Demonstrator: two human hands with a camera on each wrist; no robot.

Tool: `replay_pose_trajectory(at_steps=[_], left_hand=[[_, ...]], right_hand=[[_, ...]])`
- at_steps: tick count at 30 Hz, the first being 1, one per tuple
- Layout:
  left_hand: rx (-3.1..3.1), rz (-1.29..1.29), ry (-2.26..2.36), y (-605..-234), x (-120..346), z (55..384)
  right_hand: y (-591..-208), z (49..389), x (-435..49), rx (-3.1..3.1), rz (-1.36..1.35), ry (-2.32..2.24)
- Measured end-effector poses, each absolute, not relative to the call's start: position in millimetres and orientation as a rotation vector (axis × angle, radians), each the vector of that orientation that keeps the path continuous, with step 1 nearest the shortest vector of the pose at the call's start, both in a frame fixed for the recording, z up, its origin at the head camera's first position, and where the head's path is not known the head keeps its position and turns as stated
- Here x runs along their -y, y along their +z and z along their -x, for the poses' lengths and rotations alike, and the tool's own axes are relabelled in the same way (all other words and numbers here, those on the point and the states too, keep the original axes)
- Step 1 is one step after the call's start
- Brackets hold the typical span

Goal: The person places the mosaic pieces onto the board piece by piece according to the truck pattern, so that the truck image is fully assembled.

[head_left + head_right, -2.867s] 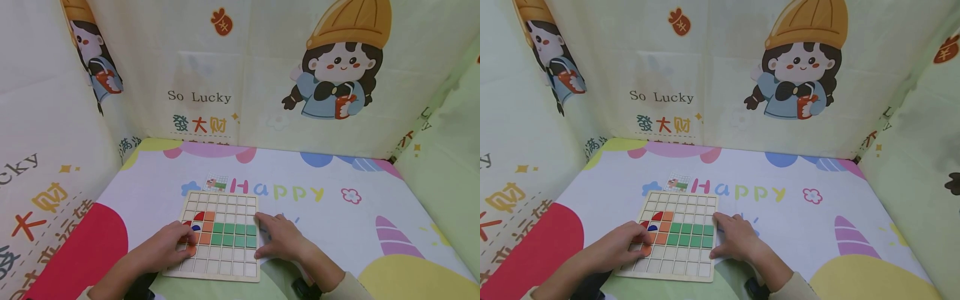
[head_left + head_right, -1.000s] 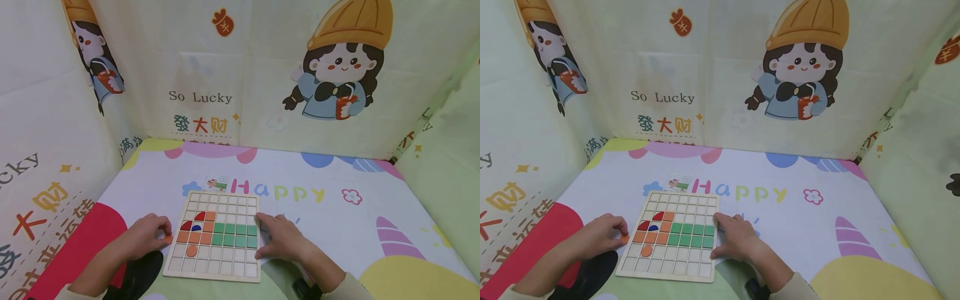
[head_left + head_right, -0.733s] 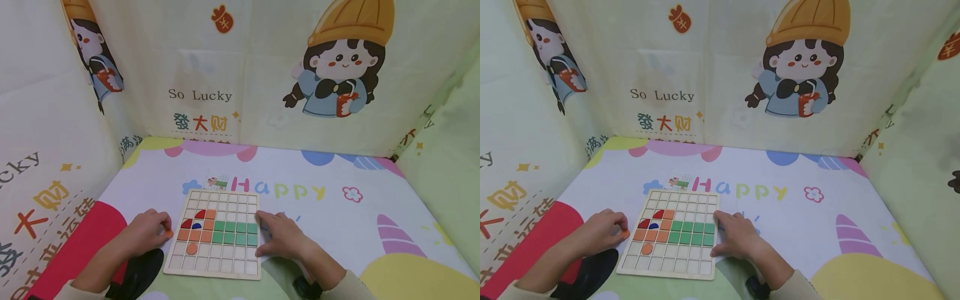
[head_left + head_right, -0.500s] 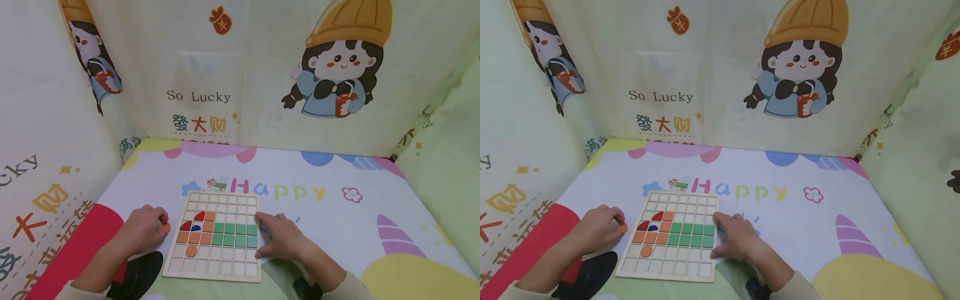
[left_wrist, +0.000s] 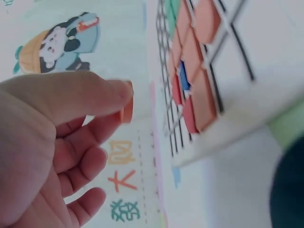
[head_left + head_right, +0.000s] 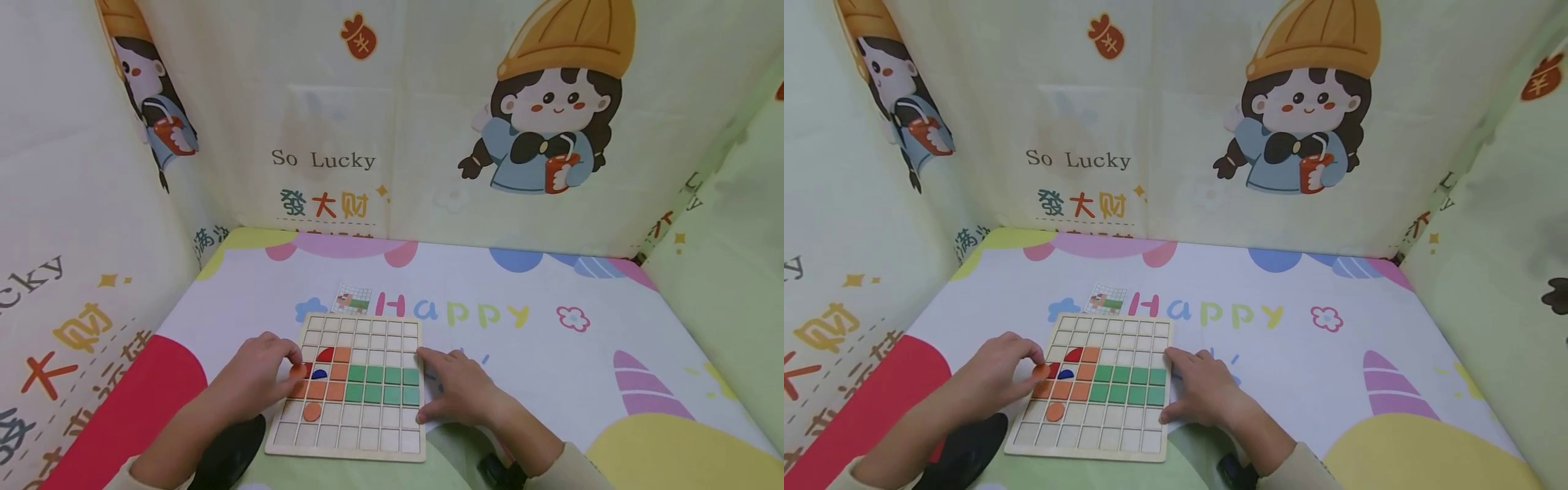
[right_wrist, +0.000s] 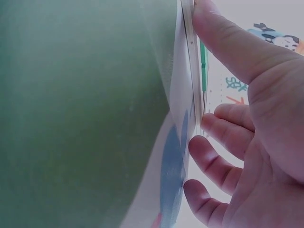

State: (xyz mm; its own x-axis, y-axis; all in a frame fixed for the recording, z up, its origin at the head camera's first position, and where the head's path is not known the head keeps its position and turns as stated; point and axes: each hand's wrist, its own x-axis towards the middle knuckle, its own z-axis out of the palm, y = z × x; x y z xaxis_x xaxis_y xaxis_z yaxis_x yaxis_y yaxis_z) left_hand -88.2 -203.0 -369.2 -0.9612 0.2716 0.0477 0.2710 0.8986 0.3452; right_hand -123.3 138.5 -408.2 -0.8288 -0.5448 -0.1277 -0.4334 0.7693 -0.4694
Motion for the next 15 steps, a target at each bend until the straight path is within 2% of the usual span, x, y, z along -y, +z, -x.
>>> replay_pose_trajectory(at_steps=[4, 15], left_hand=[[-3.005, -0.475, 0.666, -364.3, 192.4, 89.8], [-2.964, -0.881, 0.776, -374.2, 156.6, 91.0]], right_hand=[[-407.3, 122.9, -138.3, -2.708, 0.778, -0.630], [-405.8, 122.8, -139.0, -2.706, 0.777, -0.635]])
